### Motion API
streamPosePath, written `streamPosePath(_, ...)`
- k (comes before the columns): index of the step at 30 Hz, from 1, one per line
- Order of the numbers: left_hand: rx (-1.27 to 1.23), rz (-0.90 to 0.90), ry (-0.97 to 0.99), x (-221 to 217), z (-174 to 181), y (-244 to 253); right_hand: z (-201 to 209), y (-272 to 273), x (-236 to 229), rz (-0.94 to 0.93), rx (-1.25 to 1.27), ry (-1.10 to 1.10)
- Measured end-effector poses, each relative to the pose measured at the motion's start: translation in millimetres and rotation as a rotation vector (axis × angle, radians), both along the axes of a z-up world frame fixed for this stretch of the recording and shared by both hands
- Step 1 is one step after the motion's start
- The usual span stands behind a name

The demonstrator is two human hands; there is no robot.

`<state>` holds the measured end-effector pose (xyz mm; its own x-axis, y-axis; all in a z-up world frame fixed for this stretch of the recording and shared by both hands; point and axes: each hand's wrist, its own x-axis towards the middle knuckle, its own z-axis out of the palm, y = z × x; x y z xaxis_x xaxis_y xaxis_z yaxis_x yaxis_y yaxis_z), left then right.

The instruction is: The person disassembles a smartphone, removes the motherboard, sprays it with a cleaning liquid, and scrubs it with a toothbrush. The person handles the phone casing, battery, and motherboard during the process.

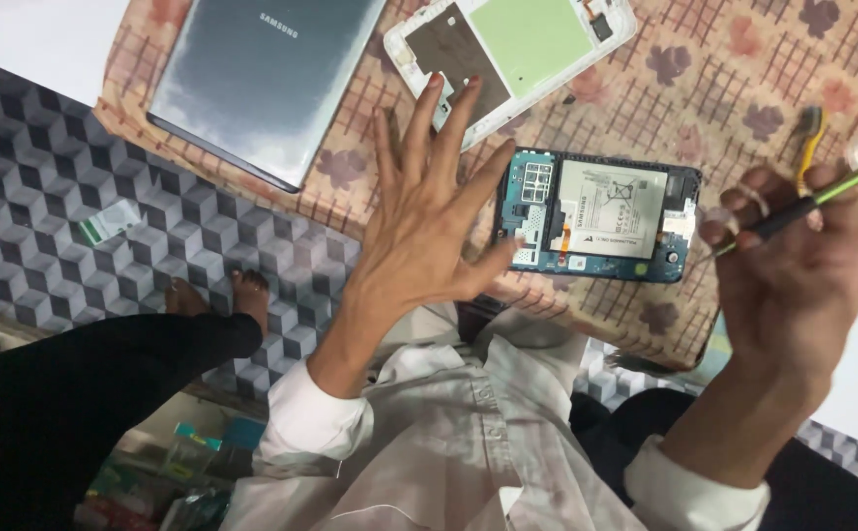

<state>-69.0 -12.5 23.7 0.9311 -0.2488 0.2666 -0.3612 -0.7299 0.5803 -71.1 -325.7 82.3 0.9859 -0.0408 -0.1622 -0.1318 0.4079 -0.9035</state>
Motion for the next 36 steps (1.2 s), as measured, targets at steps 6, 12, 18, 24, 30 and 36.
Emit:
streamPosePath(6, -0.007, -0.071, 0.124, 5.6, 16.9, -1.1, -53.1, 4.3, -28.1, -0.055, 0.088, -0.103)
streamPosePath(12, 0.04, -0.026, 0.159, 7.3, 19.3, -5.6, -71.7, 12.9, -43.4, -0.118, -0.093, -0.194)
streamPosePath(18, 0.036, -0.023, 0.12, 7.2, 16.5, -6.0, -76.8, 12.6, -43.8, -0.188, -0.155, -0.286)
streamPosePath(24, 0.053, -0.021, 0.135, 8.3, 15.8, -7.0, -83.1, 8.6, -42.0, -0.354, -0.157, -0.304)
streamPosePath(30, 0.084, -0.075, 0.059, 7.8, 22.4, -15.3, -81.5, 7.9, -41.2, -0.474, -0.046, -0.199)
streamPosePath(36, 0.161, -0.135, 0.053, 18.3, 31.2, -19.6, -82.2, 3.1, -39.4, -0.556, 0.117, -0.223)
